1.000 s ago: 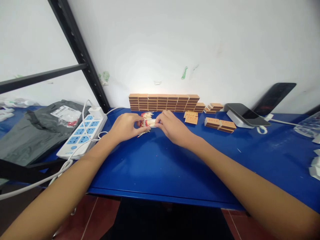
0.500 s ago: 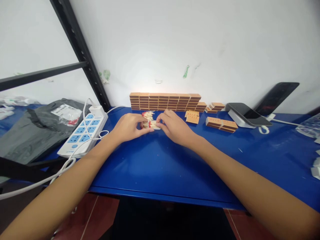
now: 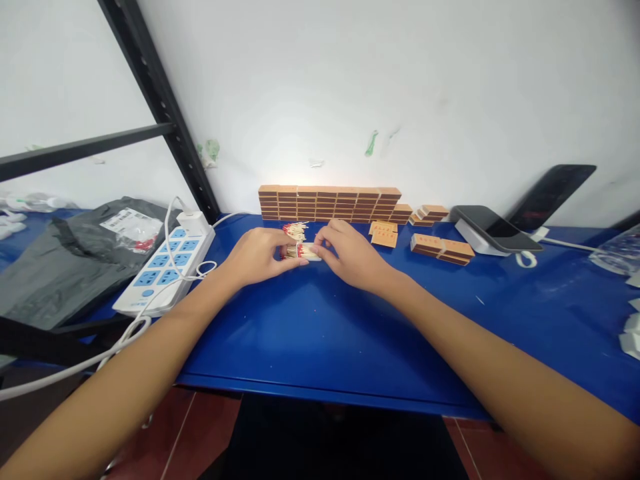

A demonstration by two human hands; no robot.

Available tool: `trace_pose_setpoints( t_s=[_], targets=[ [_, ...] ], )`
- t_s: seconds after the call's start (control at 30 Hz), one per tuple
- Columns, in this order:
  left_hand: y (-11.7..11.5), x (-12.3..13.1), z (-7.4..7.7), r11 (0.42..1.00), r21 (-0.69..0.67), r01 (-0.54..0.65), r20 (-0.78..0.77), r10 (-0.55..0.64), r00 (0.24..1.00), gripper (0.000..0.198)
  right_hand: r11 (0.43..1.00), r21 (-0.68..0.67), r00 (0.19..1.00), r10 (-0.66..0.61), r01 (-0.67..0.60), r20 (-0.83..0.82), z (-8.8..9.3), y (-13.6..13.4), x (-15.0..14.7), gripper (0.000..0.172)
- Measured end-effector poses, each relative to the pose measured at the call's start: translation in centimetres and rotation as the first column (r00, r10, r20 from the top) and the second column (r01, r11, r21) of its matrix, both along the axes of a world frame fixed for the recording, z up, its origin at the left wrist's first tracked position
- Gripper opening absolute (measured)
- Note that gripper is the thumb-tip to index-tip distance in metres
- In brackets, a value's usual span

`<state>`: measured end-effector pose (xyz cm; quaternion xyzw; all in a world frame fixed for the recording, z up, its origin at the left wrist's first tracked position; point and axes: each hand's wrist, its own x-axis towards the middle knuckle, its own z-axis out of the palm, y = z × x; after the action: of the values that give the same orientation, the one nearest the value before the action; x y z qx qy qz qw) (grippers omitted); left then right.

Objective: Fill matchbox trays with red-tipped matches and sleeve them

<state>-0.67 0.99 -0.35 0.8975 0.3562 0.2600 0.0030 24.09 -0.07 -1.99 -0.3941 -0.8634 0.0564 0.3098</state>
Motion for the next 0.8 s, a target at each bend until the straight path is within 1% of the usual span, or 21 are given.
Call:
trace_pose_setpoints(
  t_s=[0.17, 0.43, 0.57, 0.63, 0.7, 0.73, 0.8],
  targets=[
    [0.0, 0.0, -0.1, 1.000, 0.006, 0.002, 0.002, -0.002, 1.000, 0.046, 1.000, 0.002, 1.000, 0.018, -0.018, 0.000, -0.2, 0.0, 0.1, 0.009],
    [-0.1, 0.1, -0.1, 1.000, -0.004, 0.001, -0.003, -0.001, 1.000, 0.045, 1.000, -0.013, 1.000, 0.006, -0.006, -0.010, -0.3, 0.1, 0.1, 0.009],
    [0.0, 0.0, 0.1, 1.000, -0.005, -0.010, -0.009, 0.010, 1.000, 0.043, 1.000, 0.024, 0.997, -0.005, 0.007, -0.078, -0.2, -0.1, -0.1, 0.012],
    [0.1, -0.2, 0.4, 0.998, 0.020, -0.054, -0.019, 0.055, 0.998, 0.043, 0.997, 0.065, 0.989, -0.036, 0.046, -0.140, -0.1, -0.3, -0.3, 0.014],
    [0.3, -0.6, 0.8, 0.990, 0.056, -0.132, -0.024, 0.133, 0.991, 0.043, 0.995, 0.076, 0.986, -0.049, 0.062, -0.161, -0.2, -0.6, -0.7, 0.016],
    [0.4, -0.7, 1.0, 0.982, 0.073, -0.175, -0.022, 0.177, 0.984, 0.043, 0.997, 0.069, 0.989, -0.036, 0.046, -0.146, -0.4, -0.8, -1.0, 0.015],
    [0.6, -1.1, 1.3, 0.963, 0.091, -0.252, -0.010, 0.254, 0.967, 0.045, 0.999, 0.041, 0.997, 0.030, -0.027, -0.077, -1.0, -1.0, -1.7, 0.014]
  ],
)
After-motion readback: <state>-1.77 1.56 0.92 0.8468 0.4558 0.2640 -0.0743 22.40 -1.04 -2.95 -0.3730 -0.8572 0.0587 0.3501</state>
